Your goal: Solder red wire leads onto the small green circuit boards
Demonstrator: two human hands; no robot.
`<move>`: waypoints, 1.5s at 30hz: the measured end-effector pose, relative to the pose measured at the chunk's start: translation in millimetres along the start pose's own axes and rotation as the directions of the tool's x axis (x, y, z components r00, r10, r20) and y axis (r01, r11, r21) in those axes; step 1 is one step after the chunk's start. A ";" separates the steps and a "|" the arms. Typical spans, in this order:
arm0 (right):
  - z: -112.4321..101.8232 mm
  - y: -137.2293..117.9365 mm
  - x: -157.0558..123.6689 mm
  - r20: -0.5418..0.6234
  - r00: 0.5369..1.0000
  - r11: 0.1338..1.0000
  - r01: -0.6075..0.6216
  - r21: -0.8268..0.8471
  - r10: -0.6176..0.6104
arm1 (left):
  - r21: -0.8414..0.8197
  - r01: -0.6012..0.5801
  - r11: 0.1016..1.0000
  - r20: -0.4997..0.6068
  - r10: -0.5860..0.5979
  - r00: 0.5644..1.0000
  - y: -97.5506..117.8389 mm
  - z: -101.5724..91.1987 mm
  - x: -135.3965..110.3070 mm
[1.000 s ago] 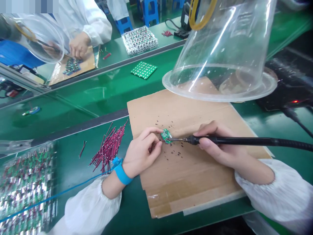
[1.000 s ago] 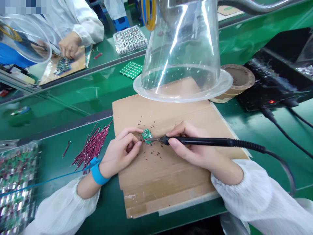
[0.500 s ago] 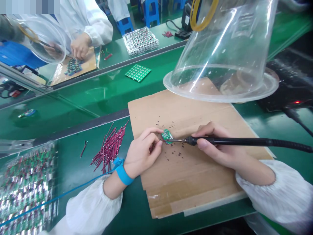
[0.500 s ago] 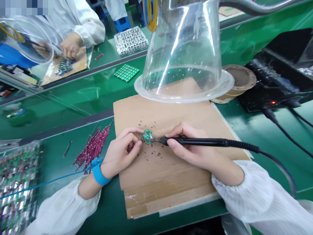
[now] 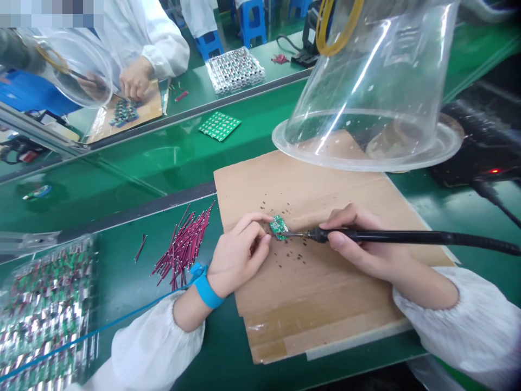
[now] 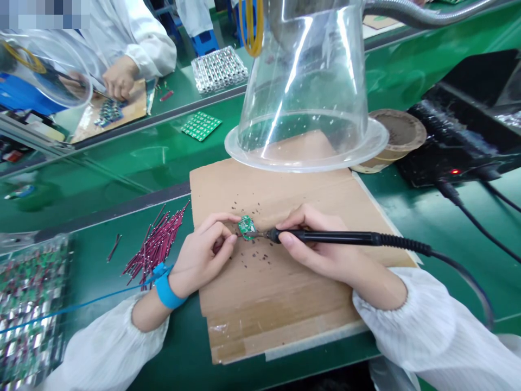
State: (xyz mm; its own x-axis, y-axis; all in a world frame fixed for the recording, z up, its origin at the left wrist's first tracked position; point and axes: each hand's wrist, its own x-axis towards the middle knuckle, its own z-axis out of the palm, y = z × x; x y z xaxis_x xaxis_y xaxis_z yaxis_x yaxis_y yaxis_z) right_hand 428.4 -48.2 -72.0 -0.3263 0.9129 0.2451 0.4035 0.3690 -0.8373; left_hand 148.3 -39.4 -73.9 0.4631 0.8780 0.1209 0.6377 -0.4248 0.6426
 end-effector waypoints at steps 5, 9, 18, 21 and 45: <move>-0.4 1.2 -1.4 -0.003 1.000 1.000 -0.010 0.003 0.010 | 0.003 -0.001 1.000 -0.011 0.001 1.000 -0.4 1.0 -0.5; 1.7 1.1 -3.3 -0.127 0.991 0.996 -0.022 0.091 0.033 | 0.004 -0.004 1.000 -0.013 0.004 1.000 -0.7 1.1 -0.2; 8.1 0.0 16.4 -0.198 0.980 0.994 0.023 0.103 -0.002 | -0.027 -0.026 0.999 -0.005 0.026 1.000 -3.5 -0.1 -0.4; 17.9 -3.0 26.9 -0.011 0.992 0.990 0.124 -0.073 -0.125 | -0.051 -0.089 0.995 0.027 0.091 0.996 -8.4 -1.4 2.4; 55.6 6.6 28.5 0.181 0.934 0.917 0.343 -0.204 -0.309 | 0.213 0.897 0.388 -0.767 -0.502 0.399 -142.5 -153.6 -228.2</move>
State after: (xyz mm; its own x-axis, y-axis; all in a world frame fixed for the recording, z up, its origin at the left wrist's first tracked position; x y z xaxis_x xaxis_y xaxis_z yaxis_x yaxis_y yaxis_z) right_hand 374.2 -29.4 -97.6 -0.5840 0.7069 0.3990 0.4328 0.6870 -0.5837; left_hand -142.8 -145.3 -76.9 -0.6073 0.7329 0.3065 0.7938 0.5757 0.1961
